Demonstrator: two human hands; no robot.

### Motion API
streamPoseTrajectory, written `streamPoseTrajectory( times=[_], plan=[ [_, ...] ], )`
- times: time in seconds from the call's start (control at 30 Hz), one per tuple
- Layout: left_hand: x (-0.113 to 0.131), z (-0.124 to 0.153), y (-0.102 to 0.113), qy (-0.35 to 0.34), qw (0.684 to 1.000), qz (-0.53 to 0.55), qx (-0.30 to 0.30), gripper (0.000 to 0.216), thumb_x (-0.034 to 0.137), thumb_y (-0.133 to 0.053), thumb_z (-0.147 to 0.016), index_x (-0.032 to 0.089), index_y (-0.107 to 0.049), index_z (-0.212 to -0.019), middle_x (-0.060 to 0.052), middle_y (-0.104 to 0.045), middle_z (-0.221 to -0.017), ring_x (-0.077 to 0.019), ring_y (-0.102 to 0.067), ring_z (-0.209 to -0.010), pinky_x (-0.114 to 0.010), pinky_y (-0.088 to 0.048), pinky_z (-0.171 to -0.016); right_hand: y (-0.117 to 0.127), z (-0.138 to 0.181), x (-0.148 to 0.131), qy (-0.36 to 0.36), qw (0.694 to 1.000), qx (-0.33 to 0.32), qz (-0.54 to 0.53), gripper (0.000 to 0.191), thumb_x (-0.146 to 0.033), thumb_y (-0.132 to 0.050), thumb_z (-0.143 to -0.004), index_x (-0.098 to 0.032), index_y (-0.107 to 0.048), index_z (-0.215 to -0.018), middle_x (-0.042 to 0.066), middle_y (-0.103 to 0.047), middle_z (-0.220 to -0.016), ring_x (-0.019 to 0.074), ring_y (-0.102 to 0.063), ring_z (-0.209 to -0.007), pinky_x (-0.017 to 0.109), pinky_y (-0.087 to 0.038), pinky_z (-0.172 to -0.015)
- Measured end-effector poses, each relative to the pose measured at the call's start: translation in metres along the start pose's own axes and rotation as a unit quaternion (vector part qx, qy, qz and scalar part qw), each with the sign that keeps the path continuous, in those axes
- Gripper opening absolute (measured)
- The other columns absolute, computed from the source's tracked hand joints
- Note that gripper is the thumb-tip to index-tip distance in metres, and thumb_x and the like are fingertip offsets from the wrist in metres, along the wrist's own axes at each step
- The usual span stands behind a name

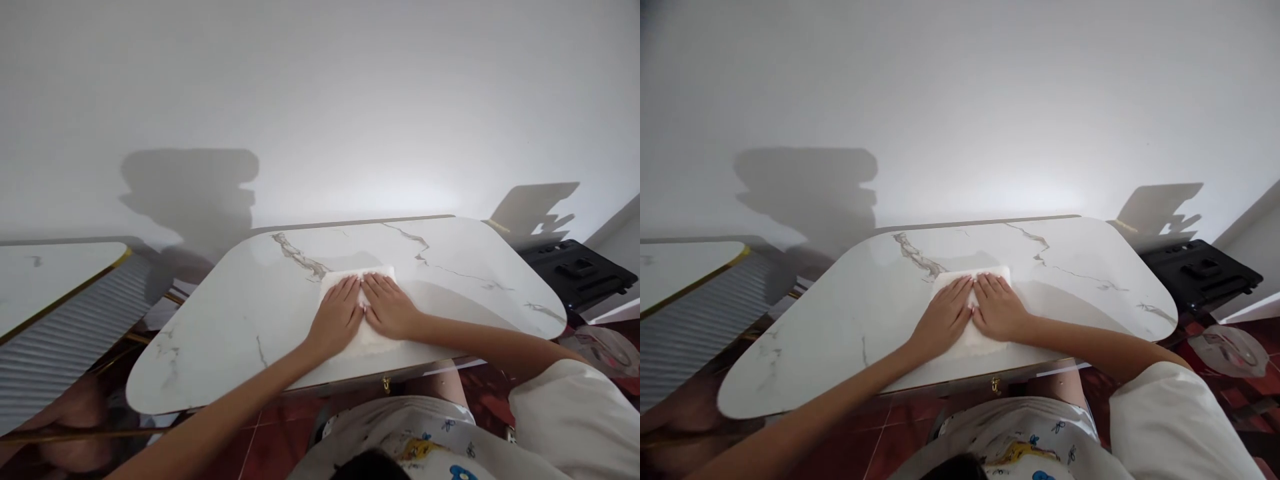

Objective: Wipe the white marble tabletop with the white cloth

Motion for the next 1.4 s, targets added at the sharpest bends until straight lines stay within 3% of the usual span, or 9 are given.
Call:
streamPoseTrajectory(
  times=[0.1, 0.2, 0.43, 0.6, 0.83, 1.0, 1.1, 1.23, 1.4],
  plan=[
    [0.019, 0.022, -0.001, 0.034, 0.998, 0.051, -0.003, 0.055, 0.026, -0.033, -0.089, 0.017, -0.036, -0.143, -0.008, -0.036, -0.149, -0.0237, -0.030, -0.139, -0.045, -0.028, -0.114, 0.007, 0.026, -0.007, 0.018, 1.000, -0.014, -0.011, 0.056, -0.030, -0.038, -0.091, -0.003, -0.038, -0.141, 0.019, -0.036, -0.147, 0.0279, -0.027, -0.138, 0.046, -0.023, -0.114],
    [0.040, 0.026, -0.005, 0.052, 0.993, 0.105, -0.016, 0.058, 0.022, -0.036, -0.086, 0.021, -0.035, -0.144, -0.004, -0.033, -0.150, -0.0223, -0.028, -0.140, -0.043, -0.028, -0.114, 0.017, 0.050, 0.002, 0.023, 0.999, -0.024, -0.018, 0.058, -0.029, -0.039, -0.091, -0.007, -0.034, -0.144, 0.016, -0.033, -0.149, 0.0254, -0.024, -0.140, 0.045, -0.024, -0.114],
    [0.074, -0.021, -0.026, 0.070, 0.980, 0.167, -0.079, 0.062, 0.024, -0.041, -0.082, 0.017, -0.033, -0.144, -0.007, -0.028, -0.151, -0.0243, -0.024, -0.141, -0.044, -0.025, -0.114, 0.033, 0.071, 0.055, 0.020, 0.999, -0.043, -0.013, 0.058, -0.029, -0.041, -0.090, -0.012, -0.032, -0.145, 0.012, -0.032, -0.150, 0.0236, -0.025, -0.140, 0.047, -0.027, -0.113],
    [0.057, -0.076, -0.032, 0.071, 0.986, 0.144, -0.051, 0.054, 0.022, -0.037, -0.085, 0.012, -0.043, -0.137, -0.010, -0.038, -0.147, -0.0230, -0.032, -0.138, -0.040, -0.026, -0.114, 0.026, 0.033, 0.092, -0.006, 0.999, -0.052, 0.011, 0.057, -0.029, -0.040, -0.091, -0.009, -0.034, -0.144, 0.017, -0.033, -0.148, 0.0267, -0.027, -0.138, 0.049, -0.026, -0.112],
    [-0.014, -0.144, -0.028, 0.009, 0.998, 0.046, 0.040, 0.042, 0.015, -0.036, -0.085, 0.011, -0.055, -0.122, -0.013, -0.054, -0.134, -0.0234, -0.045, -0.128, -0.039, -0.034, -0.110, -0.006, -0.069, 0.133, 0.014, 0.999, -0.031, 0.029, 0.054, -0.030, -0.041, -0.092, -0.007, -0.039, -0.140, 0.018, -0.038, -0.145, 0.0284, -0.033, -0.136, 0.046, -0.027, -0.112],
    [-0.049, -0.193, -0.034, -0.001, 0.999, 0.010, 0.053, 0.039, 0.015, -0.035, -0.086, 0.008, -0.056, -0.119, -0.015, -0.055, -0.131, -0.0228, -0.048, -0.125, -0.037, -0.034, -0.109, -0.016, -0.122, 0.167, 0.011, 0.999, -0.012, 0.039, 0.050, -0.029, -0.039, -0.093, -0.006, -0.042, -0.138, 0.018, -0.042, -0.143, 0.0277, -0.037, -0.134, 0.044, -0.028, -0.111],
    [-0.052, -0.224, -0.042, -0.011, 0.999, 0.000, 0.050, 0.036, 0.015, -0.035, -0.087, 0.008, -0.057, -0.116, -0.015, -0.056, -0.130, -0.0226, -0.048, -0.124, -0.036, -0.034, -0.108, -0.015, -0.136, 0.194, -0.008, 0.999, -0.008, 0.038, 0.051, -0.031, -0.038, -0.093, -0.005, -0.043, -0.137, 0.018, -0.043, -0.143, 0.0281, -0.037, -0.133, 0.044, -0.029, -0.110],
    [-0.039, -0.257, -0.054, -0.017, 0.999, -0.002, 0.040, 0.033, 0.015, -0.035, -0.088, 0.011, -0.058, -0.111, -0.013, -0.060, -0.122, -0.0224, -0.052, -0.119, -0.036, -0.037, -0.105, -0.008, -0.135, 0.227, -0.026, 0.999, 0.007, 0.035, 0.049, -0.030, -0.038, -0.092, -0.009, -0.045, -0.136, 0.015, -0.046, -0.141, 0.0270, -0.038, -0.132, 0.045, -0.030, -0.109],
    [-0.004, -0.259, -0.065, -0.033, 0.999, -0.001, 0.027, 0.035, 0.015, -0.033, -0.089, 0.009, -0.055, -0.116, -0.016, -0.058, -0.124, -0.0252, -0.049, -0.121, -0.040, -0.034, -0.105, 0.003, -0.104, 0.243, -0.056, 0.997, 0.005, 0.044, 0.051, -0.028, -0.037, -0.092, -0.007, -0.043, -0.137, 0.017, -0.043, -0.143, 0.0310, -0.035, -0.134, 0.050, -0.028, -0.109]
  ],
)
Point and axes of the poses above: each hand's wrist, its own z-axis away from the middle knuckle, its own y-axis out of the back of the hand, x = y × z, the point moved 3 cm from there along -z, towards the middle knuckle
